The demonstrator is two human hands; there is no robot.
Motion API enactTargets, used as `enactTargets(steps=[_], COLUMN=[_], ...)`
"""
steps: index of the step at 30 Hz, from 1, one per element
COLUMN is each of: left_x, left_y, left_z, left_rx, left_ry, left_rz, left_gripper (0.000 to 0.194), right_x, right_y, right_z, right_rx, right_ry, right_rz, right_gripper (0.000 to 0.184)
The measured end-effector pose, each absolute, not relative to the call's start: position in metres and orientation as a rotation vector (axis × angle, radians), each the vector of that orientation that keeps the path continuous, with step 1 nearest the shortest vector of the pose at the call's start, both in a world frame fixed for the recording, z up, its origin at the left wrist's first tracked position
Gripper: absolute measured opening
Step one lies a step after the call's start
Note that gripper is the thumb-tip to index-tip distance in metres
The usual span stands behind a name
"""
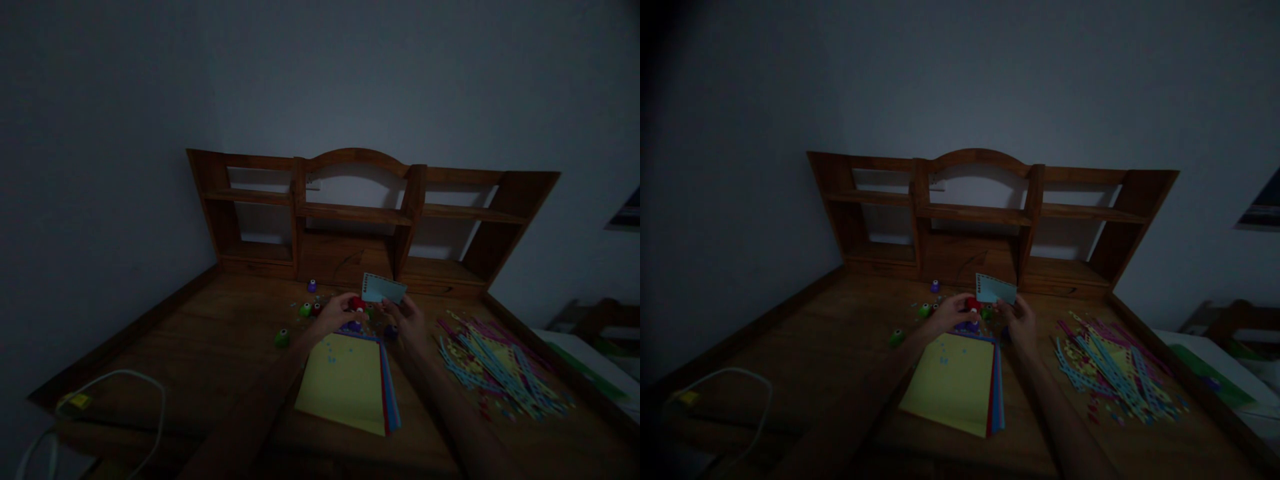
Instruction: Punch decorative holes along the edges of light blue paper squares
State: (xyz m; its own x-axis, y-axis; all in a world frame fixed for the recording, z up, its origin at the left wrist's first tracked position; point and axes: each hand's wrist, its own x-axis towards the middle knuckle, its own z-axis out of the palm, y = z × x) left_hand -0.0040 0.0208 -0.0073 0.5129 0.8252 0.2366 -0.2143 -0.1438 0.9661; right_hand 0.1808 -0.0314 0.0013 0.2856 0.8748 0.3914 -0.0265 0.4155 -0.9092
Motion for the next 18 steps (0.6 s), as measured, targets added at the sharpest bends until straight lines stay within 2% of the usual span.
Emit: enactTargets(steps=[18], left_x=[-0.007], left_y=[0.019], left_z=[0.004], left_rx=[1.492], left_ry=[0.599], left_rz=[1.081], left_gripper=[0.047], right_x=[0.179], right_y=[-0.03], right_z=[-0.008], right_rx=[-0.995], right_ry=[-1.202], right_rz=[0.785], right_gripper=[0.031])
